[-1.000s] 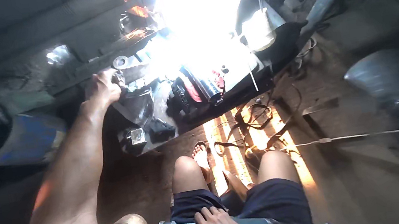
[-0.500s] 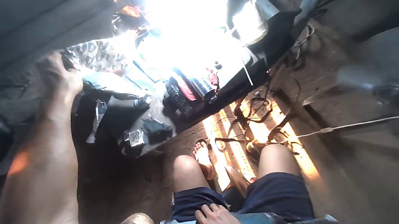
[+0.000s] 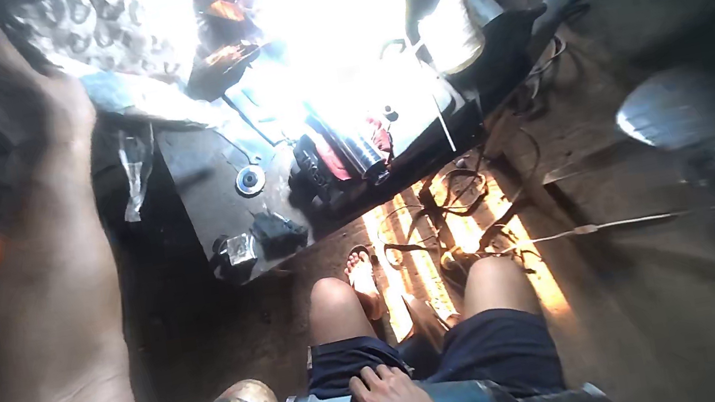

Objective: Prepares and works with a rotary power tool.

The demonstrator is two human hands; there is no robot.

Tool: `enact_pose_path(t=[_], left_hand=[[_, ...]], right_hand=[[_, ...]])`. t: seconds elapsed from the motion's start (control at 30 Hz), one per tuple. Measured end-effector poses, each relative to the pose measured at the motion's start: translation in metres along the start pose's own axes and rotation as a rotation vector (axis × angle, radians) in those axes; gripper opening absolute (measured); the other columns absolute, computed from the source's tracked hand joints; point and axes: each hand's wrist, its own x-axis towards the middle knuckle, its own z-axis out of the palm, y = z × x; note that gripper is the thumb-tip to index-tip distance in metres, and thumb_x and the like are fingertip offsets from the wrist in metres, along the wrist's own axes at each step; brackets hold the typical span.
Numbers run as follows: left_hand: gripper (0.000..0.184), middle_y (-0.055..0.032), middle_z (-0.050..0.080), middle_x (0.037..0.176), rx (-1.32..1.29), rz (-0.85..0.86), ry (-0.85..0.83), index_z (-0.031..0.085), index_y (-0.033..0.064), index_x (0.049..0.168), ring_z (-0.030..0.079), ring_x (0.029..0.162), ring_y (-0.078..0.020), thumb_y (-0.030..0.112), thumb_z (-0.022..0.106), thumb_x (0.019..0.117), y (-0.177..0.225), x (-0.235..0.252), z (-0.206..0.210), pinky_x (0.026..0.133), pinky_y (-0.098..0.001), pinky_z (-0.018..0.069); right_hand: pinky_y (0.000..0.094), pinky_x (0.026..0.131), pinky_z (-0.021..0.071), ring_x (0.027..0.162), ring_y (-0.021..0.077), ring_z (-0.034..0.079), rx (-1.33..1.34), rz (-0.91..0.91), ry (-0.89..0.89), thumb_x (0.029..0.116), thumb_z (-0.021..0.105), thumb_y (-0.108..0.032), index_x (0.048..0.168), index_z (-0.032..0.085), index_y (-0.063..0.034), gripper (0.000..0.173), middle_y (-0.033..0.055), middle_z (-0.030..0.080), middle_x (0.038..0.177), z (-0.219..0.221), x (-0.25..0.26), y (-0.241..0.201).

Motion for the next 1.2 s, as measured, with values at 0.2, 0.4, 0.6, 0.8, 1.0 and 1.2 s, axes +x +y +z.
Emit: enact_pose_path(t=[0.2,0.4,0.6,0.8,1.0,1.2], left_hand=[[0.062,-0.0262,0.057,0.143,-0.087,0.188,-0.183,0.042,0.0168,0.157,0.06,0.126,-0.0467,0.006,0.049,0.0966,0.015,-0.104,0.088,0.099,-0.0672,0.0478],[0.087,-0.0278,0.046,0.152,-0.001,0.135,-0.697,0.035,0.0155,0.16,0.056,0.123,-0.0548,0.006,0.074,0.0828,-0.001,-0.168,0.197,0.095,-0.0745,0.0462],[0.068,-0.0298,0.047,0.15,-0.213,0.158,-0.57,0.045,0.0029,0.152,0.049,0.135,-0.0501,0.002,0.066,0.0877,-0.006,-0.17,0.159,0.108,-0.0669,0.0415],[0.037,-0.0213,0.065,0.13,-0.325,0.15,-0.38,0.061,0.007,0.136,0.07,0.101,-0.0372,0.026,0.057,0.1048,-0.063,-0.241,0.043,0.086,-0.0598,0.0564],[0.038,-0.021,0.066,0.081,-0.334,-0.019,-0.214,0.066,-0.0105,0.095,0.064,0.072,-0.0217,0.025,0.056,0.1039,-0.141,-0.413,-0.042,0.069,-0.0384,0.0548],[0.052,-0.0066,0.061,0.07,-0.513,-0.704,-0.693,0.069,-0.0034,0.098,0.052,0.054,-0.0116,0.041,0.044,0.1096,-0.149,-0.564,-0.051,0.054,-0.035,0.0511]], right_hand=[[0.0587,0.085,0.0545,0.11,0.0428,0.064,0.027,0.0,-0.032,0.0917,0.064,-0.026,0.125,0.061,-0.0057,0.039,0.0222,0.065,0.119,-0.009,0.001,0.0],[0.0569,0.082,0.0562,0.105,0.0418,0.066,0.025,-0.002,0.068,0.0914,0.064,-0.027,0.121,0.063,-0.0074,0.036,0.0208,0.067,0.114,-0.001,-0.005,0.003],[0.0566,0.082,0.0558,0.107,0.0415,0.065,0.045,-0.004,0.024,0.0909,0.065,-0.026,0.122,0.061,-0.0067,0.037,0.0209,0.066,0.115,-0.009,-0.002,0.009],[0.0597,0.088,0.0551,0.123,0.0433,0.057,0.096,0.04,-0.03,0.0844,0.066,-0.072,0.138,0.058,-0.0145,0.079,0.0206,0.058,0.133,-0.013,-0.028,0.032],[0.0612,0.092,0.0523,0.122,0.0443,0.058,0.076,0.16,-0.097,0.0762,0.065,-0.083,0.158,0.038,-0.0217,0.106,0.0217,0.055,0.141,-0.008,-0.079,0.068],[0.062,0.094,0.0508,0.125,0.0419,0.057,0.058,0.14,-0.237,0.0764,0.074,-0.067,0.161,0.031,-0.0252,0.104,0.0187,0.054,0.143,-0.01,-0.072,0.061]])
